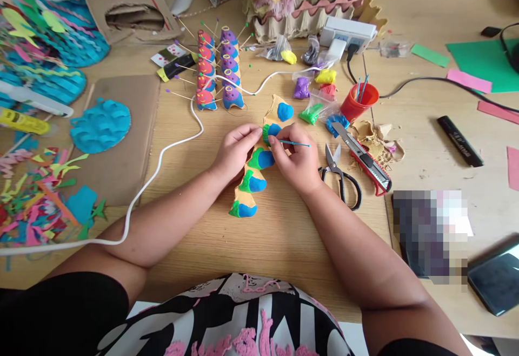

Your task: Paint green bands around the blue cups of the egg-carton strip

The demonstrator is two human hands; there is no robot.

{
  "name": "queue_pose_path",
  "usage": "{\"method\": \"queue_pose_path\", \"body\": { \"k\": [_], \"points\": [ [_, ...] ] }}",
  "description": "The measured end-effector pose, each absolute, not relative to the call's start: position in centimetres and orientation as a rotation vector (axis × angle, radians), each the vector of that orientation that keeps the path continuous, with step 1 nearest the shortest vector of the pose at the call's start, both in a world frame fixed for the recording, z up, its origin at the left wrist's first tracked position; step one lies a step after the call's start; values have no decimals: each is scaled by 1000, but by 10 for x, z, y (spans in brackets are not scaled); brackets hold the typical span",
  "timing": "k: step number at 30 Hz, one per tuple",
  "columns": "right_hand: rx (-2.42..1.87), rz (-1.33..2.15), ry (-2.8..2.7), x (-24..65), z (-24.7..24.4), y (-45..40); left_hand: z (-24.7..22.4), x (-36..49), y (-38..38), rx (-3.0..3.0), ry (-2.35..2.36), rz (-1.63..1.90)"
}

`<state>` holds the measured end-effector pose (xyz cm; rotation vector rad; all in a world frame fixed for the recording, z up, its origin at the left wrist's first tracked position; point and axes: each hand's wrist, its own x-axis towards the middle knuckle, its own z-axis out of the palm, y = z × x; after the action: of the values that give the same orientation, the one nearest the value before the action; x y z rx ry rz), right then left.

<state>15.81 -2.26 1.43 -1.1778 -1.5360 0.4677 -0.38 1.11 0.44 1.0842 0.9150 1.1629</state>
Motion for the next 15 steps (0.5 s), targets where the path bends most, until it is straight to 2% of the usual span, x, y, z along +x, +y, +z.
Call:
{"method": "queue_pose_path", "body": {
  "k": [15],
  "points": [
    [-1184,474,-1514,158,15,-24,5,-3,11,1073,906,1158]
  ]
}}
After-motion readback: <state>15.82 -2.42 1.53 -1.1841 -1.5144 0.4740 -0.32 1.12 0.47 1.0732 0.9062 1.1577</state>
